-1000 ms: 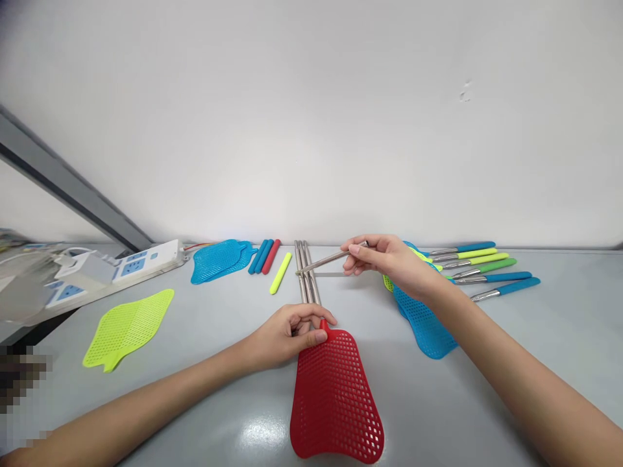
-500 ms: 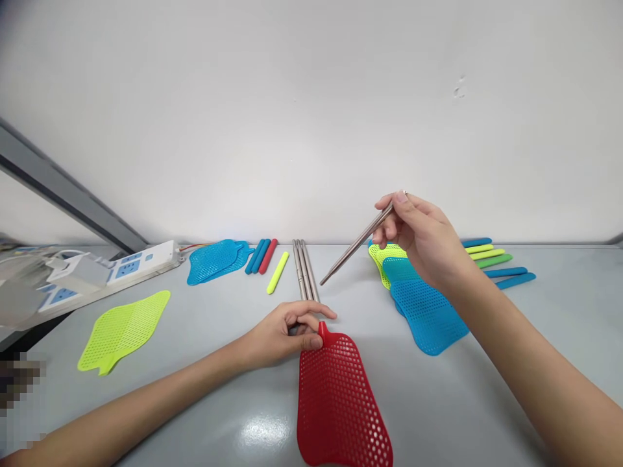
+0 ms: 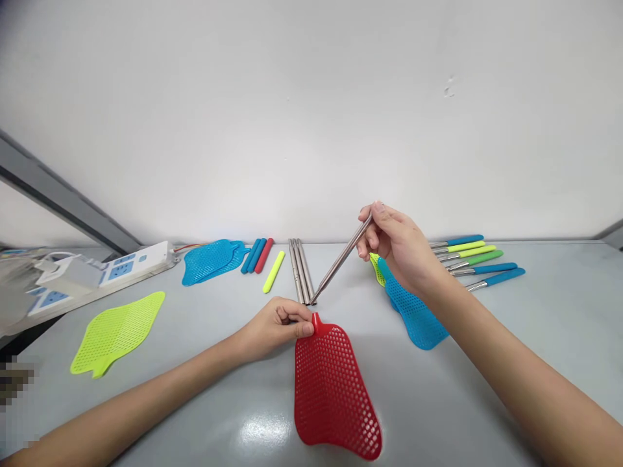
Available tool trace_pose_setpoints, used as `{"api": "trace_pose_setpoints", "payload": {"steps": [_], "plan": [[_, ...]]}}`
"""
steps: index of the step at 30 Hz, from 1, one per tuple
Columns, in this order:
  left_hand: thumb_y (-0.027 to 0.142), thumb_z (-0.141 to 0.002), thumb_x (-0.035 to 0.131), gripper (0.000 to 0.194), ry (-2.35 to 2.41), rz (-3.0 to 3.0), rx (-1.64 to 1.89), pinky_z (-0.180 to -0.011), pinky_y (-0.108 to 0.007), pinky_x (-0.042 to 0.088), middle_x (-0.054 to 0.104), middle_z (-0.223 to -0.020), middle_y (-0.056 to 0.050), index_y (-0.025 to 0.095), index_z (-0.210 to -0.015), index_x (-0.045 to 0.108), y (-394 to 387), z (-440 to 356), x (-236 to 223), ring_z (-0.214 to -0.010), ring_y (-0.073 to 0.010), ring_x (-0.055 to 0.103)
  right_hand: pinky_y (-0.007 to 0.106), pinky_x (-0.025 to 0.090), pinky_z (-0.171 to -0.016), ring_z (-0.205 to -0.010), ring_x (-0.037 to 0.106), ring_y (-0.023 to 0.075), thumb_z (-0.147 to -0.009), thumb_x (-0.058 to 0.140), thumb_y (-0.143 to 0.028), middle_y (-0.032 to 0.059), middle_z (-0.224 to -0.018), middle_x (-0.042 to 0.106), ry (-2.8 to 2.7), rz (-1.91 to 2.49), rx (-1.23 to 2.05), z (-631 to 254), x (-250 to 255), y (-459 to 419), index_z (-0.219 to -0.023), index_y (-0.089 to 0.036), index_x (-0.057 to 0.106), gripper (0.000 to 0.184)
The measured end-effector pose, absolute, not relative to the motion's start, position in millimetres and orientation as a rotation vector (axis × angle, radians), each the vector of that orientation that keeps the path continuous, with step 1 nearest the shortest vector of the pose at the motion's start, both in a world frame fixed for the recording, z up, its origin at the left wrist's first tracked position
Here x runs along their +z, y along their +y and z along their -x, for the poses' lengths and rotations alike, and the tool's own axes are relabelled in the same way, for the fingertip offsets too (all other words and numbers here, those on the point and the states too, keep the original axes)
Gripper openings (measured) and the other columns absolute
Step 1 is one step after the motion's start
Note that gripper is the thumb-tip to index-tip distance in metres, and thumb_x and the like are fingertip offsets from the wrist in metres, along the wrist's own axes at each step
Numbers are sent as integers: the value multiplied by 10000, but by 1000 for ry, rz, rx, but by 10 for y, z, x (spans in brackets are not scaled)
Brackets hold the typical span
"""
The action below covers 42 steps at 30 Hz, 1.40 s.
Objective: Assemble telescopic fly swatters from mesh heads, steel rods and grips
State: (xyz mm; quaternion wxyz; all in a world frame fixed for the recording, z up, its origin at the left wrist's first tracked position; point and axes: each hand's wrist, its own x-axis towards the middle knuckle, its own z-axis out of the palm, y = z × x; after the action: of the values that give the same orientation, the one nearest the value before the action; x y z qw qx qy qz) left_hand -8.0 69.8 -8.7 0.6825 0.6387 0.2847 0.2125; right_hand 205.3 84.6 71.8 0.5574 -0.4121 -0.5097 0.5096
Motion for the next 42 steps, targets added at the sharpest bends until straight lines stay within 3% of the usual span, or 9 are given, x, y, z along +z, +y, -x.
{"api": "trace_pose_setpoints", "payload": {"steps": [19, 29, 35, 42], "plan": [[387, -779, 509, 283, 649, -1501, 507, -560, -193, 365, 522, -659, -8, 117, -721, 572, 692, 85, -85, -604, -96, 472, 197, 316, -399, -372, 398, 84, -832, 463, -354, -66, -415, 275, -1054, 872, 1294, -2064, 727, 808, -636, -173, 520, 272], [377, -870, 319, 331, 789, -1642, 610, -521, -179, 307, 378, -601, 42, 154, -642, 408, 572, 112, -12, -550, -73, 352, 168, 299, -377, -380, 287, 62, -857, 417, -275, -68, -429, 236, -648, 860, 1611, -2078, 564, 889, -636, -149, 507, 270], [353, -879, 295, 327, 825, -1737, 713, -527, -191, 316, 385, -604, 35, 163, -629, 386, 560, 120, 1, -548, -82, 354, 163, 294, -365, -375, 288, 59, -860, 409, -266, -66, -417, 256, -557, 883, 1594, -2035, 535, 867, -646, -141, 517, 270], [334, -884, 267, 324, 753, -1959, 650, -557, -203, 335, 416, -610, 17, 164, -644, 403, 541, 114, -48, -575, -97, 395, 158, 270, -356, -353, 264, 49, -817, 505, -323, -83, -372, 251, -829, 953, 1444, -2014, 515, 850, -746, -129, 595, 225]]}}
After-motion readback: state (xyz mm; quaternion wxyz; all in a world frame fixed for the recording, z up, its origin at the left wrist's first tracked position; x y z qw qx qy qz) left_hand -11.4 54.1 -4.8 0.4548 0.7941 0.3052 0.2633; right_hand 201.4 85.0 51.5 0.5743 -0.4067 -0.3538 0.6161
